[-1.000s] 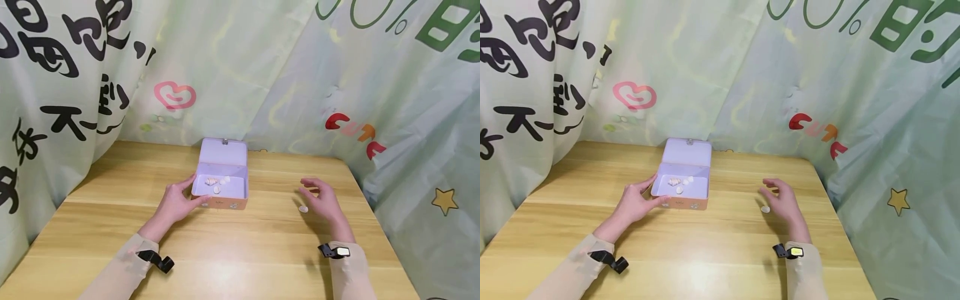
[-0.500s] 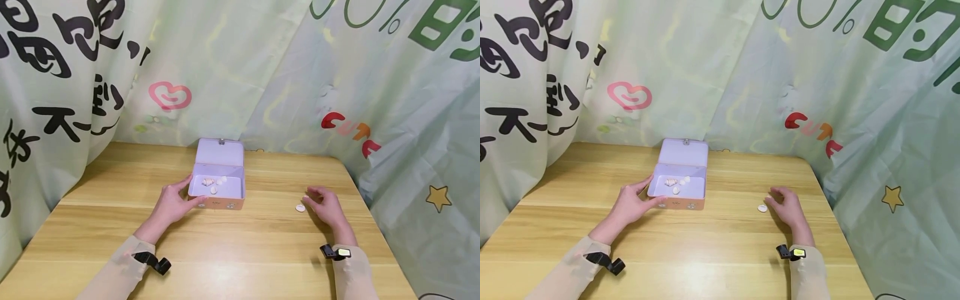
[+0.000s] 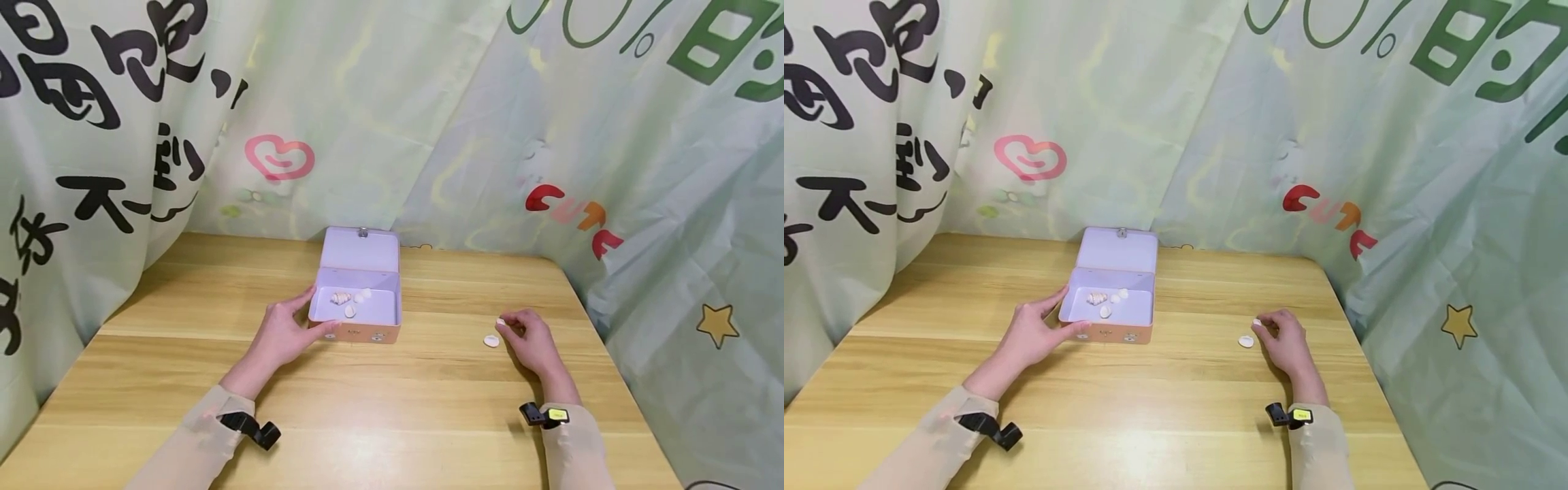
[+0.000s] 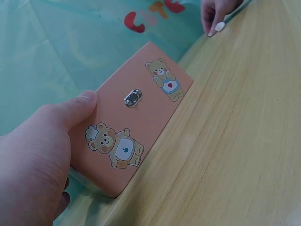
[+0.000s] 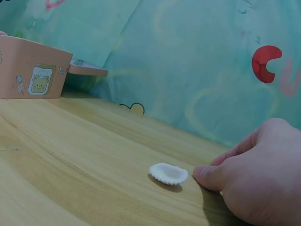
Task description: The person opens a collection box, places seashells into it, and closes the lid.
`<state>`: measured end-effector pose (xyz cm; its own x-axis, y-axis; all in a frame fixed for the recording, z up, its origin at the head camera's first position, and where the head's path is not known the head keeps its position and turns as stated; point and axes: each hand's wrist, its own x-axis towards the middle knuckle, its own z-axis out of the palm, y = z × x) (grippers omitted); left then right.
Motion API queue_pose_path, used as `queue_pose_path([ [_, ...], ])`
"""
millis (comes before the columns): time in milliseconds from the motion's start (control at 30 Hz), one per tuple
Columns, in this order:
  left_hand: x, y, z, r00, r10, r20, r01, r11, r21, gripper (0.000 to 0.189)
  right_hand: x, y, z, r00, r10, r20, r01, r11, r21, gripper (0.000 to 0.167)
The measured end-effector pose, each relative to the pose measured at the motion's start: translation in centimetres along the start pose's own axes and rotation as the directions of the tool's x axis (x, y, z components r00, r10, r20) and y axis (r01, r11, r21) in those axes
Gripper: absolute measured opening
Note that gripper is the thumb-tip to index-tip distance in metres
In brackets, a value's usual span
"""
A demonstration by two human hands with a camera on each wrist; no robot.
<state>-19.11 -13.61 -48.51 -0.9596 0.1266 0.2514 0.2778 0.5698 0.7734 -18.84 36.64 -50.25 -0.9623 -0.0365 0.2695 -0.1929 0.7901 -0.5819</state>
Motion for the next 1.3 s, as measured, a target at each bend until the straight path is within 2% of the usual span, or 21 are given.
queue_pose_path([
  [267,0.2,0.1,0.2,1.0,-0.021,0.019,0.02,1.0,0.007,0.103,-0.2,-0.1,-0.4,1.0,0.023,0.021,-0.023,1.0,0.0,0.026],
  [367,0.3,0.1,0.2,1.0,-0.007,0.012,0.007,1.0,0.008,0.104,0.0,-0.4,-0.5,0.999,0.032,0.024,-0.033,0.999,0.016,0.028],
  [600,0.1,0.0,0.1,1.0,0.0,0.002,0.0,1.0,0.007,0.103,1.0,-2.4,-0.9,0.997,0.068,0.035,-0.071,0.992,0.104,0.037],
  [967,0.0,0.2,-0.1,1.0,-0.001,-0.003,0.001,1.0,0.017,0.1,3.1,-6.9,-0.3,0.997,-0.079,0.003,0.078,0.986,0.145,0.028],
  [1300,0.0,0.3,-0.2,1.0,-0.001,0.004,0.001,1.0,0.021,0.102,4.7,-9.6,1.0,0.991,-0.117,0.062,0.104,0.979,0.175,0.031],
])
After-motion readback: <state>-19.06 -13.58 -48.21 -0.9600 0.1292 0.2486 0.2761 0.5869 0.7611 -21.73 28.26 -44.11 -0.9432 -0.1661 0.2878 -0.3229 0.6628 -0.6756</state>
